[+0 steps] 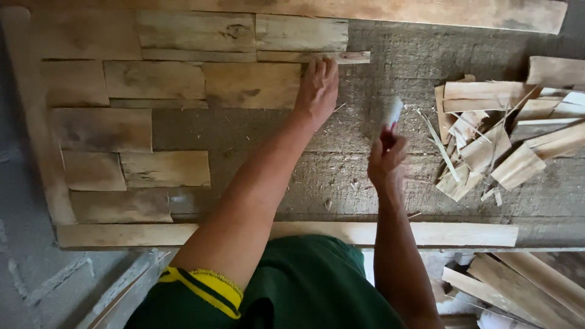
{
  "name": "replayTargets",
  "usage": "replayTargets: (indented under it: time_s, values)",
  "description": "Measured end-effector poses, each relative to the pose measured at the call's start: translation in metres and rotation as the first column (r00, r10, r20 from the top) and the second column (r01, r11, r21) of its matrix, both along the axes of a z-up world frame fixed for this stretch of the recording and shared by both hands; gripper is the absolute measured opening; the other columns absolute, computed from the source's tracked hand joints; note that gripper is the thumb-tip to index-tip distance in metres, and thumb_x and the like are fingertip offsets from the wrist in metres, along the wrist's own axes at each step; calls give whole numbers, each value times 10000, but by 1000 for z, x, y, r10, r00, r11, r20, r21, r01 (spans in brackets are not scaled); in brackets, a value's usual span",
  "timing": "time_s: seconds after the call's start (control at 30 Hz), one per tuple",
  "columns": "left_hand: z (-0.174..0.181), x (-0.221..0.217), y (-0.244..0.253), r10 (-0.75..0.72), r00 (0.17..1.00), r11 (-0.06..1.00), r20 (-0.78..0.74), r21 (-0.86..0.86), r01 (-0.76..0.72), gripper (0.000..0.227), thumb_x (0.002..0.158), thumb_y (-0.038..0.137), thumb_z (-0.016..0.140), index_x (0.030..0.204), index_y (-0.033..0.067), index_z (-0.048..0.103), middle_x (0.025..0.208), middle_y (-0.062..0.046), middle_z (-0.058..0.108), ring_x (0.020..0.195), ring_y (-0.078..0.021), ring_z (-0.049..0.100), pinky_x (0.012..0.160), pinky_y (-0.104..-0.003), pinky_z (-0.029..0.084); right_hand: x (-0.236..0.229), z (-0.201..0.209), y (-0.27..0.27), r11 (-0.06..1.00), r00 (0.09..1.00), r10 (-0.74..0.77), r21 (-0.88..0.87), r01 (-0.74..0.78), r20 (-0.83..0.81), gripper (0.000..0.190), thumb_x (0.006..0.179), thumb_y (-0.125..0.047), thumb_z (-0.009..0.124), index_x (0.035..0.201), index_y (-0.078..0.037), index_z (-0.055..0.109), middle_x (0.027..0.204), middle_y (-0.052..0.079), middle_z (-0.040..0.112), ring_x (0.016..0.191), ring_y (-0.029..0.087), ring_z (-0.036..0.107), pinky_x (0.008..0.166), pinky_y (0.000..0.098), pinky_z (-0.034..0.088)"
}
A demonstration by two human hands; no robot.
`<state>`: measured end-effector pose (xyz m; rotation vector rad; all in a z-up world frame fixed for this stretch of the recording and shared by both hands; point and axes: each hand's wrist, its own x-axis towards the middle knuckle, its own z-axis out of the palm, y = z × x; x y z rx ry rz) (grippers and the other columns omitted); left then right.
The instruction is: Trimming and arranging thin wooden strips on a workspace.
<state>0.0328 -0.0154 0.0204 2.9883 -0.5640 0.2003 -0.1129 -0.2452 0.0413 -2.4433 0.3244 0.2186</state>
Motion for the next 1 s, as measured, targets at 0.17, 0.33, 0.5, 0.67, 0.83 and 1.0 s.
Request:
replayTargets:
  time_s: [0.17,0.33,0.5,0.67,0.83,1.0]
  values:
    - [-8,-2,2,2,1000,1000,23,27,-2,371,909,124,568,1174,-108,685,1248,-226,543,1168,-362,530,1102,-473,414,47,-5,49,985,955,88,117,-125,284,284,1061,-54,574,1235,-5,356,1006,255,693,654,225,653,466,330,561]
    - [-42,0,-5,39,995,908,89,412,-73,421,924,87,631,1330,-23,629,1343,-166,481,1201,-278,503,1097,-422,406,87,-3,87,987,965,156,-6,-158,212,488,1038,41,469,1496,-42,324,1218,264,711,560,245,664,349,348,533]
    - [-3,1,0,-3,999,963,-50,270,17,487,926,235,594,1292,-82,655,1314,-210,498,1185,-335,502,1067,-435,399,103,-19,105,972,978,195,-151,-182,77,518,1132,-49,471,1611,-158,307,1125,220,735,673,275,718,422,346,573]
    - [-16,3,2,-39,989,971,-144,228,71,453,944,264,577,1274,-37,652,1377,-202,507,1262,-376,476,1116,-483,373,105,-23,107,956,964,239,-205,-212,116,631,1049,-63,564,1611,-78,274,1083,279,710,749,372,724,480,447,579]
    - [-20,3,-1,10,1000,993,28,119,-13,555,930,272,576,1381,-49,616,1347,-226,511,1262,-404,464,1107,-485,365,102,-20,107,961,947,246,-176,-211,207,651,1043,-53,596,1612,-85,279,1093,283,711,821,424,726,564,538,558]
    - [-27,4,-2,-11,997,993,-75,116,20,565,930,321,594,1354,-52,611,1379,-219,504,1276,-409,466,1132,-506,349,97,-28,108,968,946,229,-152,-198,228,662,1039,-45,625,1607,-71,286,1042,277,698,839,422,722,594,535,570]
